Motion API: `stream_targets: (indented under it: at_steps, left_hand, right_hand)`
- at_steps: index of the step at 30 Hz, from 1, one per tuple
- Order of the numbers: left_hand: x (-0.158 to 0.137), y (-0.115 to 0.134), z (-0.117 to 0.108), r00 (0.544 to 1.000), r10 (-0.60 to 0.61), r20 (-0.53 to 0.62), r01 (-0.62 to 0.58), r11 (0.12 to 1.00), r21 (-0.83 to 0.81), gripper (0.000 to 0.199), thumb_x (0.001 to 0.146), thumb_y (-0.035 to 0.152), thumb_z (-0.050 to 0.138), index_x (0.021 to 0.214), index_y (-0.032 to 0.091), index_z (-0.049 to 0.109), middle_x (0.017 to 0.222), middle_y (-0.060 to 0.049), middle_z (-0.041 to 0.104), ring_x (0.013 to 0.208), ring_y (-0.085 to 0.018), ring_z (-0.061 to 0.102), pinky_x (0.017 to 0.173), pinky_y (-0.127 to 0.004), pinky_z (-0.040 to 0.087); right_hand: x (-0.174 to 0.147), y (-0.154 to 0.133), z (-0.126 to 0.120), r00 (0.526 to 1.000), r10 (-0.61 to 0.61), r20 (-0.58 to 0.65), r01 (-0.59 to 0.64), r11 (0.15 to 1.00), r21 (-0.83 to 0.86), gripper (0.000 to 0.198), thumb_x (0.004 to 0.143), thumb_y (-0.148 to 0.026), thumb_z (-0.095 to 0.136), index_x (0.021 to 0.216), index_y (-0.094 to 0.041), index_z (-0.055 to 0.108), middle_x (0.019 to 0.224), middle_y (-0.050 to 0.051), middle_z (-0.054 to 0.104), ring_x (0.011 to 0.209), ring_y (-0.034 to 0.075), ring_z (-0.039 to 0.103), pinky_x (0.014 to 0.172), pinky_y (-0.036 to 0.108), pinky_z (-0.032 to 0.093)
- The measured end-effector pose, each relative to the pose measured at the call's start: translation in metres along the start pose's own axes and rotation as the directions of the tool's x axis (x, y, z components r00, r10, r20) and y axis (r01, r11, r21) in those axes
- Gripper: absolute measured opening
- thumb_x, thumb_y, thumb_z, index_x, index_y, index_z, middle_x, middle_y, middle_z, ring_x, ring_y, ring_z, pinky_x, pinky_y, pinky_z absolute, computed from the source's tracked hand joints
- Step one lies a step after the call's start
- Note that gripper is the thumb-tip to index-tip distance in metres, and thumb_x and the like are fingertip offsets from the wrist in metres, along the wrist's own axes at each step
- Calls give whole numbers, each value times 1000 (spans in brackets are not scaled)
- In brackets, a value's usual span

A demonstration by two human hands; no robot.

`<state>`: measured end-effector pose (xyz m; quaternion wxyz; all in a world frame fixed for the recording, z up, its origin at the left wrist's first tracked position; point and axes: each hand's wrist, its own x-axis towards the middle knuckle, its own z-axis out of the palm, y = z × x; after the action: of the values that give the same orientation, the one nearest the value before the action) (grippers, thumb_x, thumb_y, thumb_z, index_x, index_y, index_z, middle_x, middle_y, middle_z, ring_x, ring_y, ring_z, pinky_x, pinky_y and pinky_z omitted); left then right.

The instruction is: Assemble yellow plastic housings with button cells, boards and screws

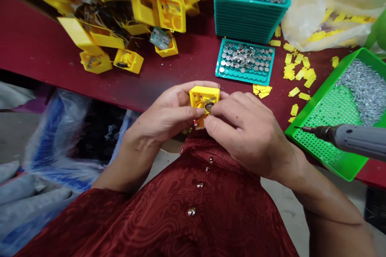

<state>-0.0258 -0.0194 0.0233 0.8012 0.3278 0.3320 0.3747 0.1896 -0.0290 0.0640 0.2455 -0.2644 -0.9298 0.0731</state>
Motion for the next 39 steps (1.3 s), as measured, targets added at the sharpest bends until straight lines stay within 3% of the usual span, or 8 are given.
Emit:
stream_targets:
  at_steps: [5,9,16,22,28,39]
  left_hand:
    - [2,2,0,998,-34,-46,34,999,14,44,72,11,79,115,20,74,112,-5,82,106,-23,77,94,-33,60]
    - [1,3,0,997,-66,-31,65,998,-24,44,71,14,76,114,19,75,108,-4,81,92,-19,75,85,-31,60]
    - [3,1,3,995,-40,-92,41,999,5,46,70,13,78,116,19,73,110,-6,81,99,-23,78,90,-35,62]
    - [2,1,1,995,-81,-61,80,997,-24,48,72,18,75,120,18,74,119,-7,80,107,-24,78,96,-38,64]
    - [3,1,1,997,-49,-61,52,998,43,52,71,13,77,123,19,72,132,-8,78,123,-25,75,100,-35,65]
    - [5,-2,0,993,-15,-119,27,995,98,65,75,17,83,138,18,67,136,-10,75,120,-25,76,88,-30,70]
  right_hand:
    - [2,0,2,1000,-11,2,11,999,-40,14,102,-9,60,98,-15,72,94,5,76,87,19,65,75,33,52]
    - [1,1,2,1000,-22,-3,22,998,-50,12,102,-10,61,100,-16,71,96,5,77,87,19,65,75,34,51]
    - [3,1,2,1000,-7,18,8,998,-67,16,103,-10,58,96,-17,71,95,5,76,84,18,67,73,34,51]
    - [7,7,1,983,179,-28,-179,984,22,12,104,-14,61,99,-19,71,94,4,77,89,18,73,79,32,57]
    - [13,14,2,973,226,-53,-225,974,32,10,100,-10,66,95,-14,74,90,6,76,85,19,74,76,32,57]
    - [6,15,12,936,313,-162,-297,948,117,13,104,-20,62,98,-19,73,94,4,79,85,17,74,78,30,57]
